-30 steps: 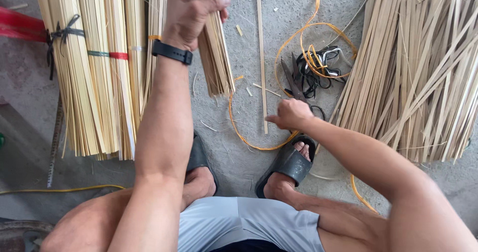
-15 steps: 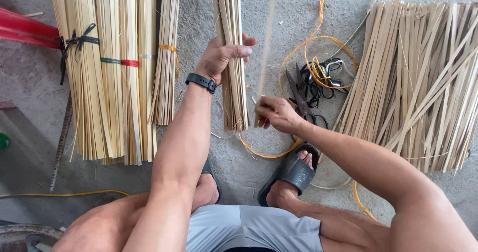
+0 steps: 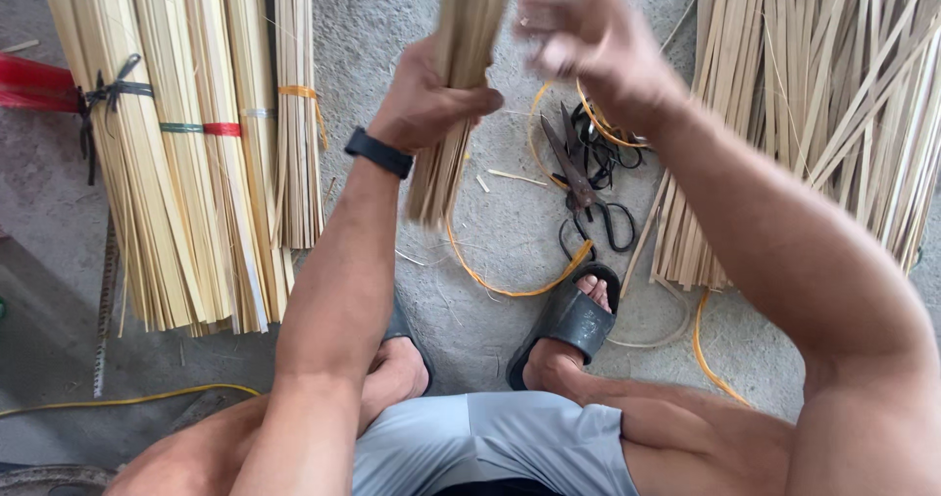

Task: The person gathers bamboo strips into bundles, aligns them, and ties them with orange and black straps. The person repeats this process for multiple bundles, placing finished bundles aside.

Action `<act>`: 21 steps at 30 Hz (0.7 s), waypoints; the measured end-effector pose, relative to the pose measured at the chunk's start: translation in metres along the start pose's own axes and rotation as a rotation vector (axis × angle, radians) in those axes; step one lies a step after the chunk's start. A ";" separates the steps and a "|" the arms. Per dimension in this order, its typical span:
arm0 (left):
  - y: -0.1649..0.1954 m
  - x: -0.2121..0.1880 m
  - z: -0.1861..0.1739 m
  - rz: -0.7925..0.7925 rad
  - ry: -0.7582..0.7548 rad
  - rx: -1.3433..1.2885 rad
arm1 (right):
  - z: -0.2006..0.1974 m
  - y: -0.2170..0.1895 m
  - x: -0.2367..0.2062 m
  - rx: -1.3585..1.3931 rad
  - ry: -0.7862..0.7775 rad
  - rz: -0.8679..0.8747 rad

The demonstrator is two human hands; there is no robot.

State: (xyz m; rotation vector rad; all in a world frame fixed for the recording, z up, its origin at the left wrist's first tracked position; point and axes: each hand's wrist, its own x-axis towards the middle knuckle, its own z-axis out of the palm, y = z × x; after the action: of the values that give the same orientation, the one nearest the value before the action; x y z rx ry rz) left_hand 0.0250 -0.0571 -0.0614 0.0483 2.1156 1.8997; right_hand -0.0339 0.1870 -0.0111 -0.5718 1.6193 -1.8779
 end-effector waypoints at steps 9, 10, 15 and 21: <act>0.024 0.038 0.003 0.194 -0.049 0.051 | 0.008 -0.048 0.039 -0.548 -0.074 -0.643; 0.019 0.042 0.002 0.341 0.063 0.175 | 0.020 -0.053 0.045 -0.700 -0.096 -0.722; -0.017 0.038 0.013 0.377 0.167 0.017 | 0.080 -0.054 0.062 -0.780 0.142 -0.739; -0.031 0.038 0.008 0.371 0.118 0.228 | 0.083 -0.040 0.060 -0.674 0.222 -0.364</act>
State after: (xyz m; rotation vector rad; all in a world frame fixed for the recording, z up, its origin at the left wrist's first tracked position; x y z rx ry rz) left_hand -0.0035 -0.0446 -0.0999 0.4129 2.5401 1.8769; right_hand -0.0293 0.0894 0.0386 -1.0174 2.4529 -1.6417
